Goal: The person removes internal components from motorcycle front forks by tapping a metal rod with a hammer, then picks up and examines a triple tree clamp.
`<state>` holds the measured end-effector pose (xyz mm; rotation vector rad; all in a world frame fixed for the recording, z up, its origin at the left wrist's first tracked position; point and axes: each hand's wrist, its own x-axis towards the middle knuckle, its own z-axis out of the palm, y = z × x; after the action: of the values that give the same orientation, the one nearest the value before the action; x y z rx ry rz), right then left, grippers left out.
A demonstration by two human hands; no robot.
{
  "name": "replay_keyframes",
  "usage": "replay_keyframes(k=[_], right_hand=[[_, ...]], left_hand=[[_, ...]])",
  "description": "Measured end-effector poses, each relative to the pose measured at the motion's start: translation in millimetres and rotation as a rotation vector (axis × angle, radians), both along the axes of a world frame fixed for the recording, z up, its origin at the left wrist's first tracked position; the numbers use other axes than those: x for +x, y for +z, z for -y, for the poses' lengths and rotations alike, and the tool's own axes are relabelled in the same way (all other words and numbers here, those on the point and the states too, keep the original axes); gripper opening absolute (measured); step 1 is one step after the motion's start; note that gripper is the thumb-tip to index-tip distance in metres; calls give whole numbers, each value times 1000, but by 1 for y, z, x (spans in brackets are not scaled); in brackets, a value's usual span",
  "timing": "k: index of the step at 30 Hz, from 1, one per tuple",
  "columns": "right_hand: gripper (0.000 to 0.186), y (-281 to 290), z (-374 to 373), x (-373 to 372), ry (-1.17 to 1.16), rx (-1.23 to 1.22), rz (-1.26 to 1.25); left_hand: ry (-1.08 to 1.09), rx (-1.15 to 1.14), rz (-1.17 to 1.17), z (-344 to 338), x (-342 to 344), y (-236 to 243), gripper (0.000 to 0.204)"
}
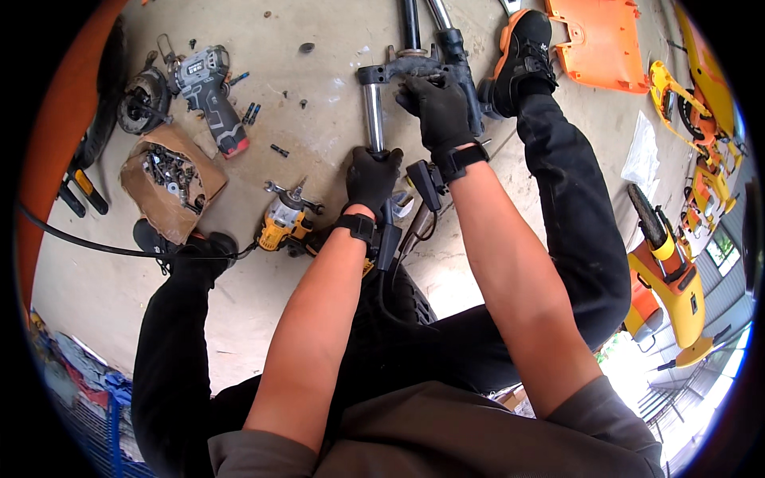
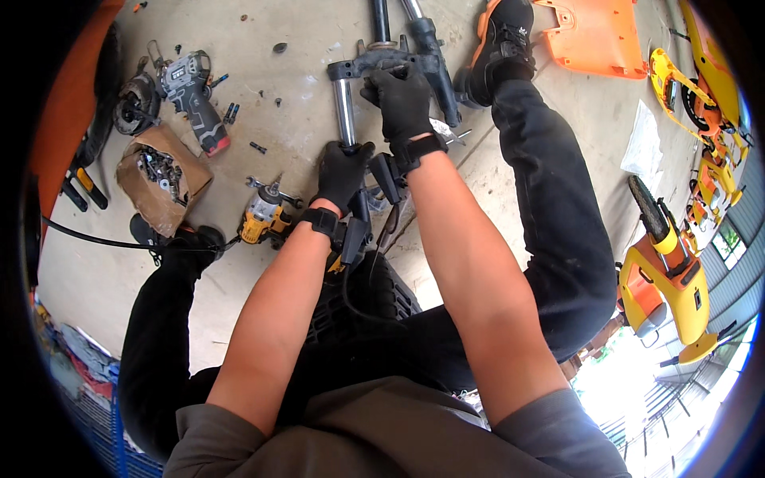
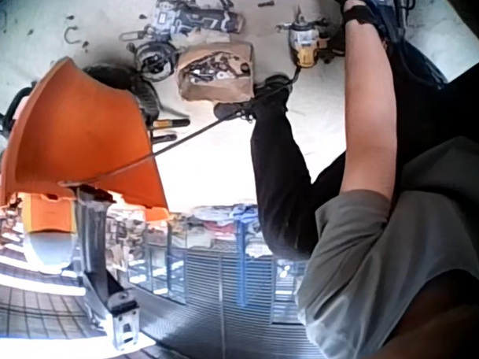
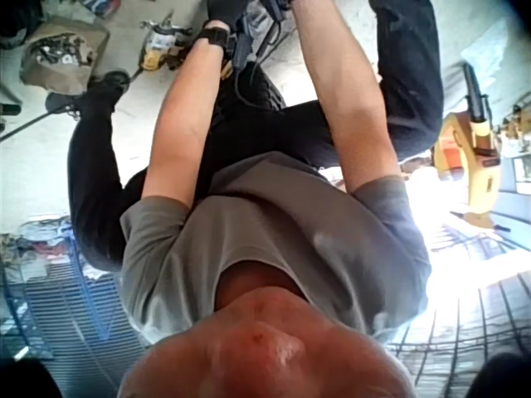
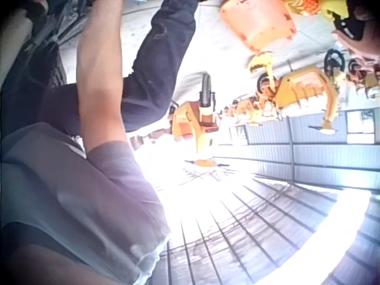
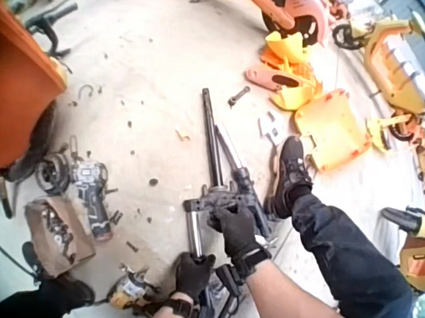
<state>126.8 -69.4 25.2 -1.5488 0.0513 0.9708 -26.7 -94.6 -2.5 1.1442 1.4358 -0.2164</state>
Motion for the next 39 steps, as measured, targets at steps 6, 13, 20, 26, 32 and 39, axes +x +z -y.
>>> replay_keyframes(k=[6,13,20,26,32,39], right_hand=[[15,-14,-1,-11,-74,-4,54],[16,-25,29,-30,107,-165,-91],[26,-43,25,-36,343,-109,105],[41,-16,-7,-40,516,-33,-80],[27,18,-23,-34,509,51,-238],[26,41,-27,-35,457,163,-373]], left_hand=[[-56,67,159,-7,-9,2,41],[-63,-69,220,-29,-7,15,40],[-295,-77,99,-52,-18,18,47],[-284,77,119,-58,-19,62,38],[-322,271,161,-71,-23,107,37],[99,-366,512,-90,-32,123,27]])
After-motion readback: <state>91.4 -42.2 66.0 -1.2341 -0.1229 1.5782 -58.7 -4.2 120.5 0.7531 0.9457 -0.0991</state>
